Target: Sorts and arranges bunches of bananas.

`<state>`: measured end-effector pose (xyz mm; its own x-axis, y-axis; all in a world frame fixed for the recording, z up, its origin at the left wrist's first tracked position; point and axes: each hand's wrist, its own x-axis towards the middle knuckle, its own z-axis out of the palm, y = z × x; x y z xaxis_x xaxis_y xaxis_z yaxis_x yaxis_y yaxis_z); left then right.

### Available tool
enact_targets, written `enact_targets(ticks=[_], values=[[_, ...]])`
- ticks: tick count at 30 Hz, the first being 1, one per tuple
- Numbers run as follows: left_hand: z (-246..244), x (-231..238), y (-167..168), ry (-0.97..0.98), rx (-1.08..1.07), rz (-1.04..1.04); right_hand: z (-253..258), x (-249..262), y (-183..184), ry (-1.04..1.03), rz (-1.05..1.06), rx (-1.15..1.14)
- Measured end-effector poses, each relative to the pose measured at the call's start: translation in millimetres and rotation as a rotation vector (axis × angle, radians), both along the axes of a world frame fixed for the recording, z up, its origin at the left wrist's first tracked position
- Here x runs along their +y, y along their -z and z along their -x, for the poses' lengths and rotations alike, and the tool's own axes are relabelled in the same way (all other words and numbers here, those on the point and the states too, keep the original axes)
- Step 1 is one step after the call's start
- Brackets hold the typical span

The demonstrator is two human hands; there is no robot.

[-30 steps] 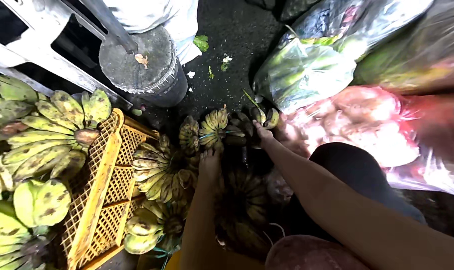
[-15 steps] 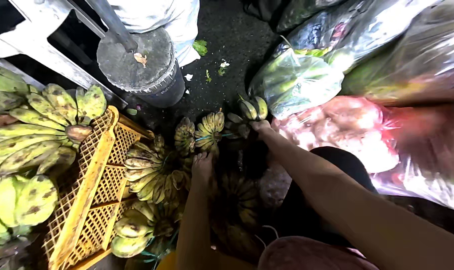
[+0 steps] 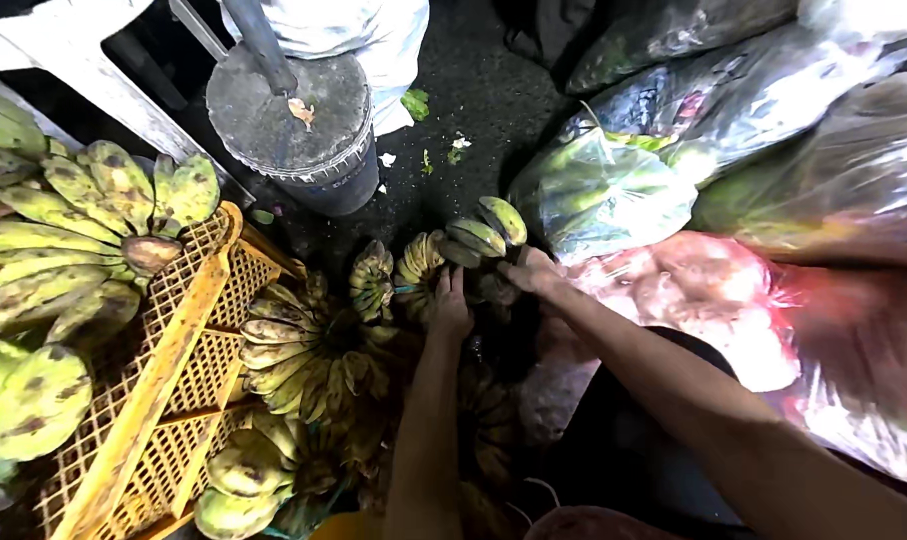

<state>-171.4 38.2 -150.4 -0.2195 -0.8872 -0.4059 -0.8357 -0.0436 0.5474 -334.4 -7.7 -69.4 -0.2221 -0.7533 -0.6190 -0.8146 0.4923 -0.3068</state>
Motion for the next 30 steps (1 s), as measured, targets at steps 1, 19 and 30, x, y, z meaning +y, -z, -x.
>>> enact_targets(ticks=[1,19,30], values=[[3.4,-1.1,2.1,0.003,-0.024,-0.025,7.2,0.5,2.3,-0.011,-0.008,0.003],[-23.4,-31.5,-10.9,0.058,-0.131,-0.106,80.5,-22.0,76.7,0.032,0.083,-0.092],[-82.5,15.8,-92.5,0.149,0.06,-0.069,80.1,-31.8,-38.9,-0.032,0.46,-0.252]])
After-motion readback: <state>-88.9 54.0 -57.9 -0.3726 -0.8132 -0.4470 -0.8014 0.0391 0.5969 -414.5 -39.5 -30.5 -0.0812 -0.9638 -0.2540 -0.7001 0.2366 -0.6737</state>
